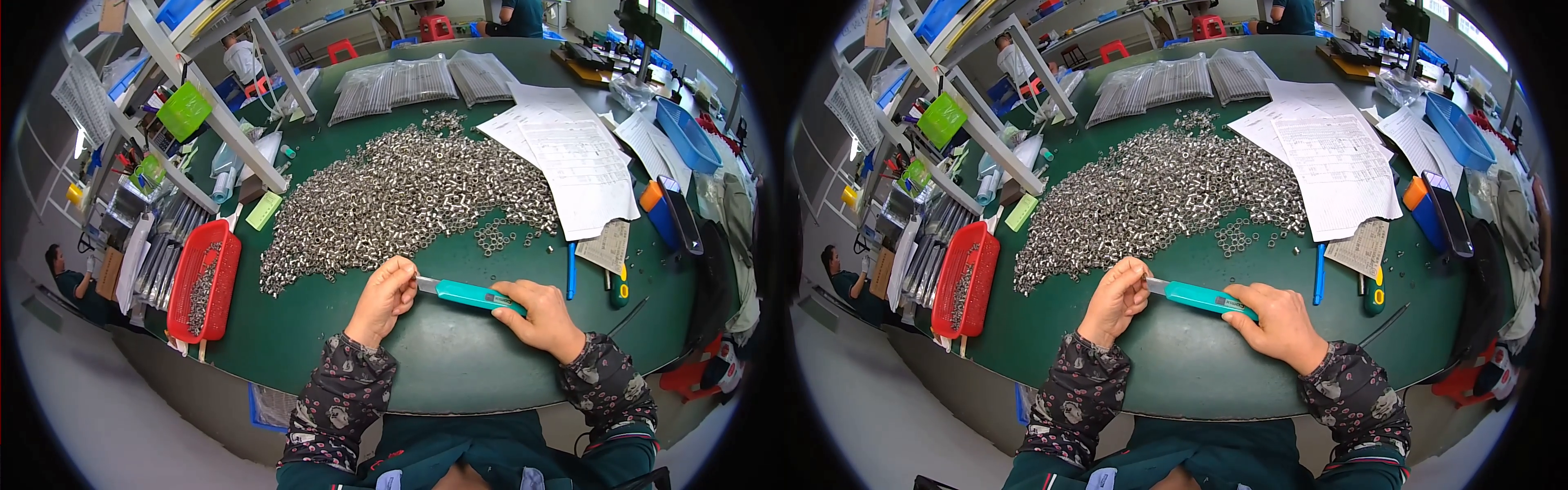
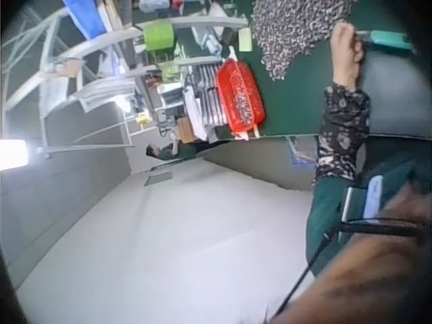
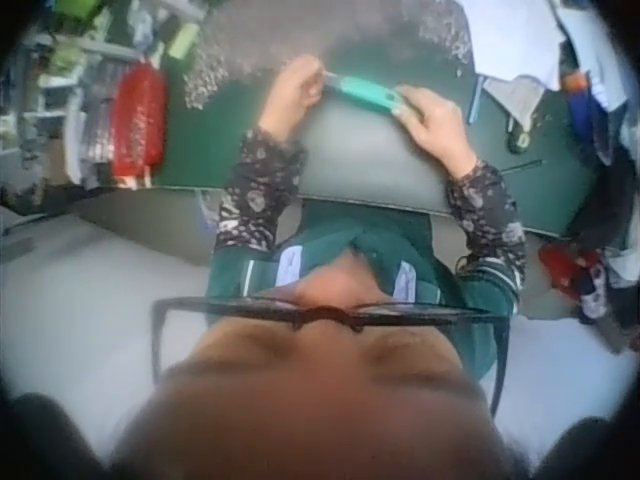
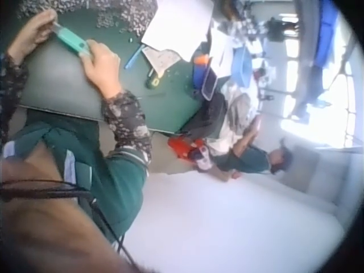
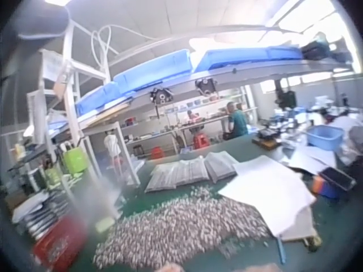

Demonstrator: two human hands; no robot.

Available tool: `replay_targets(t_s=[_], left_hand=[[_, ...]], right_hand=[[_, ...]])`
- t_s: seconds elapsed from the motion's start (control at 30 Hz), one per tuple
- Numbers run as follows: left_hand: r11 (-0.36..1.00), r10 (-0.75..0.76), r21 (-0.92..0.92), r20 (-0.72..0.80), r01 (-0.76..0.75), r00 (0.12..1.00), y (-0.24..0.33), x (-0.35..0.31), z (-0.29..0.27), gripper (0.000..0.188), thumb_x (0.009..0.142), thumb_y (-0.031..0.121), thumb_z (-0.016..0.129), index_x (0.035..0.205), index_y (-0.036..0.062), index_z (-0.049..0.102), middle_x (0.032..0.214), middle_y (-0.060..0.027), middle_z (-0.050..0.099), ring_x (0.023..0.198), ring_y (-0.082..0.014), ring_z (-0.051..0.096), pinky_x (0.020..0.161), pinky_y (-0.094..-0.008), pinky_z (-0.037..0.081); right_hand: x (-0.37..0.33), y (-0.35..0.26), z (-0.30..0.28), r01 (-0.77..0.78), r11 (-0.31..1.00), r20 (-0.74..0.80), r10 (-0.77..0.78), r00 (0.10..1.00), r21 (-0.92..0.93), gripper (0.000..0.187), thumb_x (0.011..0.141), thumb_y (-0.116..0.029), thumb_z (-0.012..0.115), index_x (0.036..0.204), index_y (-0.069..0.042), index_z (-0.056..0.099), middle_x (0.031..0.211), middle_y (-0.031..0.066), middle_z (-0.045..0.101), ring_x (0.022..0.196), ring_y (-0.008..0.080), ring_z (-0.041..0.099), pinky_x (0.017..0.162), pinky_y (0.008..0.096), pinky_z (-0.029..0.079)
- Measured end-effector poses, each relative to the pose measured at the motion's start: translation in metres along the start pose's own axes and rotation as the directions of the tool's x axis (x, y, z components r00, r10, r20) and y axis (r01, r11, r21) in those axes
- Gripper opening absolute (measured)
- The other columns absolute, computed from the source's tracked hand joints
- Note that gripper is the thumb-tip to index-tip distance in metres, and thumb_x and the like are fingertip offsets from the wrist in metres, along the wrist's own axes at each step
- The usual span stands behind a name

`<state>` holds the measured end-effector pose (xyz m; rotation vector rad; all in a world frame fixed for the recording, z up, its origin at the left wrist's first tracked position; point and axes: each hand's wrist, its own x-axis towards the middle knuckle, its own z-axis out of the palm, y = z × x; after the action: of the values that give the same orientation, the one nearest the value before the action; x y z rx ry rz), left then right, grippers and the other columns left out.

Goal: Using a utility knife to clean or separate small metal components on a workbench.

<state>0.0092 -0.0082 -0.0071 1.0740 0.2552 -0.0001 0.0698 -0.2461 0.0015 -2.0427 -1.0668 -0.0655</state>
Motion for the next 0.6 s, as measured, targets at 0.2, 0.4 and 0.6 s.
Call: replay_targets(t_s=[0.2,0.4,0.6], left_hand=[[0.999,0.003,-0.046,0.016,-0.002,1.000,0.0015,0.0001,0.0034,0.009,0.085,0.014,0.047,0.082,0.0059,0.047,0.067,-0.0009,0.047,0.048,-0.0040,0.037,0.034,-0.0155,0.024],[0.998,0.038,-0.041,0.045,-0.036,0.998,-0.0025,0.0018,-0.0030,0.007,0.085,0.010,0.048,0.084,0.0036,0.050,0.067,-0.0013,0.048,0.048,-0.0027,0.037,0.034,-0.0147,0.025],[0.997,0.044,-0.061,0.054,-0.041,0.998,0.0023,-0.0004,-0.0001,0.009,0.086,0.010,0.049,0.086,0.0019,0.052,0.067,-0.0016,0.049,0.046,-0.0021,0.035,0.035,-0.0141,0.025]], right_hand=[[0.0000,-0.0001,-0.0001,0.002,1.000,0.013,-0.002,1.000,0.014,0.026,0.074,-0.025,0.059,0.093,-0.008,0.059,0.072,0.0113,0.057,0.061,0.0302,0.055,0.053,0.0380,0.043],[0.0002,0.0012,-0.0007,-0.022,0.999,0.029,0.021,0.999,0.050,0.026,0.074,-0.025,0.059,0.094,-0.007,0.059,0.074,0.0127,0.058,0.066,0.0303,0.056,0.057,0.0376,0.044],[0.0016,0.0056,-0.0009,-0.118,0.982,0.099,0.104,0.990,0.148,0.027,0.074,-0.024,0.059,0.094,-0.005,0.059,0.081,0.0143,0.060,0.073,0.0306,0.057,0.063,0.0365,0.045]])
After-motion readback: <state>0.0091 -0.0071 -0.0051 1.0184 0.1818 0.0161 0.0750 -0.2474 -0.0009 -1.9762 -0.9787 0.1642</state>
